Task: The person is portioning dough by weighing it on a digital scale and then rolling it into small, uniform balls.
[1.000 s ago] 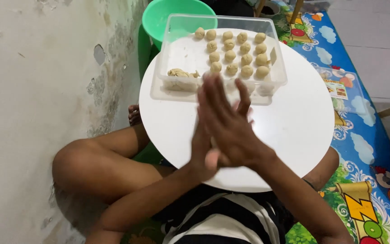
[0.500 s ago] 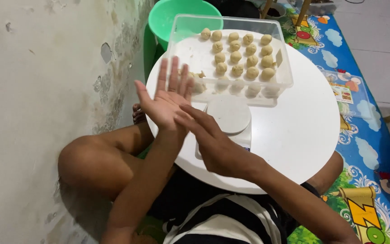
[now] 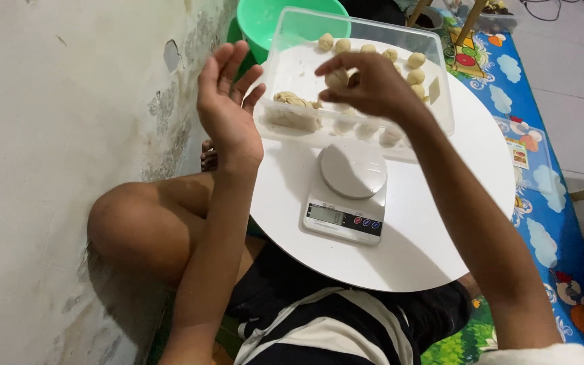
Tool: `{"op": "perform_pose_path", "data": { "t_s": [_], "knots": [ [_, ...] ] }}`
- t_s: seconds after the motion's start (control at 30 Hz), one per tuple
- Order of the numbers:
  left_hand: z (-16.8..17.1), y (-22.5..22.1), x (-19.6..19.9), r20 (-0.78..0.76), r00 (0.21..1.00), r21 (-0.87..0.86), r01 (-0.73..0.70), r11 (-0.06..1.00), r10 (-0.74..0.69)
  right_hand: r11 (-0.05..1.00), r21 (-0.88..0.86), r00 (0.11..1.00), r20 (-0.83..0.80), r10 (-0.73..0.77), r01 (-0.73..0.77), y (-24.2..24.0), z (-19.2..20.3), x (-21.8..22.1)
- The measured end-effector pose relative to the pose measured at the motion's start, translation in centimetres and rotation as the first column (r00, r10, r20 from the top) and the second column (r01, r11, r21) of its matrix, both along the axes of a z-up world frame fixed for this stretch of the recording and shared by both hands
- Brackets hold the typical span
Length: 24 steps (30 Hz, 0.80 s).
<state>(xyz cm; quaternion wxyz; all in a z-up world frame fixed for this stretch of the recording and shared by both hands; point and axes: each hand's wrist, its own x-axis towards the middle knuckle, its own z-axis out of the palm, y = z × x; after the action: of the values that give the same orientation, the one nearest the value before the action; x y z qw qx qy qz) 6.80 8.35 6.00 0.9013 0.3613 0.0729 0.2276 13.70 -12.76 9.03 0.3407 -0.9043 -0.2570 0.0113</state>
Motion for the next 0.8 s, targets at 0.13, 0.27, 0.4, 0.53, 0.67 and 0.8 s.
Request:
{"op": "perform_pose_path", "data": {
  "t_s": [0.13,0.27,0.4,0.53,0.67,0.8],
  "knots": [
    [0.6,-0.3,0.3,-0.044,0.998,0.272,0.054,0.961,-0.043,0.983,-0.182,0.997,-0.064,-0.051,0.039,1.1,0.4,4.2],
    [-1.0,-1.3,1.5,0.008,1.000,0.749,0.002,0.662,-0.013,0.927,-0.369,0.996,0.081,-0.036,0.064,1.0,-3.6,10.7],
    [-4.6,-2.4,5.3,0.304,0.948,0.921,-0.319,0.223,0.097,0.921,-0.388,0.959,0.272,0.073,0.040,-0.2,-8.2,17.7],
    [-6.9,-2.5,10.8,0.306,0.951,0.951,-0.308,0.020,0.050,0.898,-0.431,0.943,0.324,0.070,0.082,-0.8,-11.0,21.0],
    [-8.3,-2.3,12.7,-0.126,0.990,0.951,0.103,-0.291,-0.063,0.897,-0.441,0.918,0.355,0.178,-0.003,-1.5,-12.5,20.8],
    [-9.4,-2.3,13.7,-0.099,0.994,0.885,0.068,-0.460,-0.043,0.938,-0.347,0.909,0.385,0.158,-0.017,-1.9,-12.2,20.0]
  ]
}}
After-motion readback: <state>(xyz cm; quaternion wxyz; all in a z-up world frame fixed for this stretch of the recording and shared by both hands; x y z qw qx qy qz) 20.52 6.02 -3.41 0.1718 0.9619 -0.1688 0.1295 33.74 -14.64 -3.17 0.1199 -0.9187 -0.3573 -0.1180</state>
